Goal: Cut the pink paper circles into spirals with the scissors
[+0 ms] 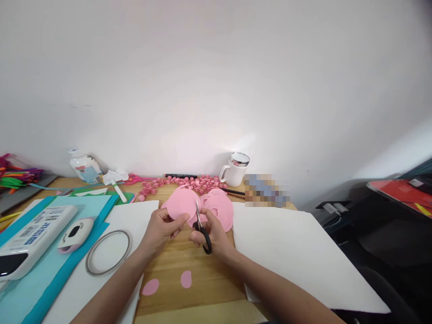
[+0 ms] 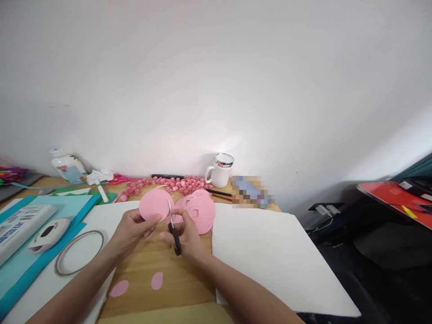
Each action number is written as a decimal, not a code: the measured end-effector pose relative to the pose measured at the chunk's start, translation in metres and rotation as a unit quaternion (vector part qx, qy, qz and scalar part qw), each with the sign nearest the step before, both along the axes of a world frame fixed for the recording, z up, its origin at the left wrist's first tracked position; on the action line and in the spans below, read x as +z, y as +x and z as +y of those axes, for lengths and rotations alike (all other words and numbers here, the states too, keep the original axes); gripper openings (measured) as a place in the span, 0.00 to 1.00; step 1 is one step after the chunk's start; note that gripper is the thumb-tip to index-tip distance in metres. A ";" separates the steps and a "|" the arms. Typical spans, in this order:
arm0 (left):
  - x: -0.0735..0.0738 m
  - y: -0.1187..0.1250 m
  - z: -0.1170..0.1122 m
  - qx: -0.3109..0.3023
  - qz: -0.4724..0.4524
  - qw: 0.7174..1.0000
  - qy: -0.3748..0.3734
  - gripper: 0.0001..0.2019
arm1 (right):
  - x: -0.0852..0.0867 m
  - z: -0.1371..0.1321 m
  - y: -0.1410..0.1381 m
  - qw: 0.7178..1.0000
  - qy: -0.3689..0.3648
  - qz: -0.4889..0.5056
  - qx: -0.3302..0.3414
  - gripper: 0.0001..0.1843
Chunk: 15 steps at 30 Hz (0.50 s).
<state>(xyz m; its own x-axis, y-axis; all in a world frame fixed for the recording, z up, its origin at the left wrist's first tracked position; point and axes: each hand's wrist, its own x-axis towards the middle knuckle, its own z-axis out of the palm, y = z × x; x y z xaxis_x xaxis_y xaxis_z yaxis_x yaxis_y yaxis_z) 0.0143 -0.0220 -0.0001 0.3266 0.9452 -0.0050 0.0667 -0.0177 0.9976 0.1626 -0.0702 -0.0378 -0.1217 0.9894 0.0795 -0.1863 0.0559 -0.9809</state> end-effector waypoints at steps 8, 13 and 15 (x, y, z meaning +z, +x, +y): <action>0.002 0.000 0.001 0.001 0.002 1.000 0.000 0.18 | 0.004 -0.001 0.000 1.000 0.002 -0.015 -0.008 0.26; 0.004 0.000 0.001 0.005 -0.001 1.000 0.004 0.18 | -0.001 0.000 0.000 1.000 0.004 -0.022 -0.008 0.27; 0.005 0.000 0.001 0.005 -0.007 1.000 0.005 0.17 | -0.004 0.001 0.001 1.000 0.005 -0.020 -0.008 0.27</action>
<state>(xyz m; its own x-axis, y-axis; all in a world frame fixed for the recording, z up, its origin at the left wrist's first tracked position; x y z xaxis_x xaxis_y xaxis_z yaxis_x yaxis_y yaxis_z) 0.0145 -0.0207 0.0051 0.3167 0.9485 0.0091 0.0524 -0.0271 0.9983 0.1632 -0.0687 -0.0423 -0.1093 0.9904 0.0841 -0.1466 0.0677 -0.9869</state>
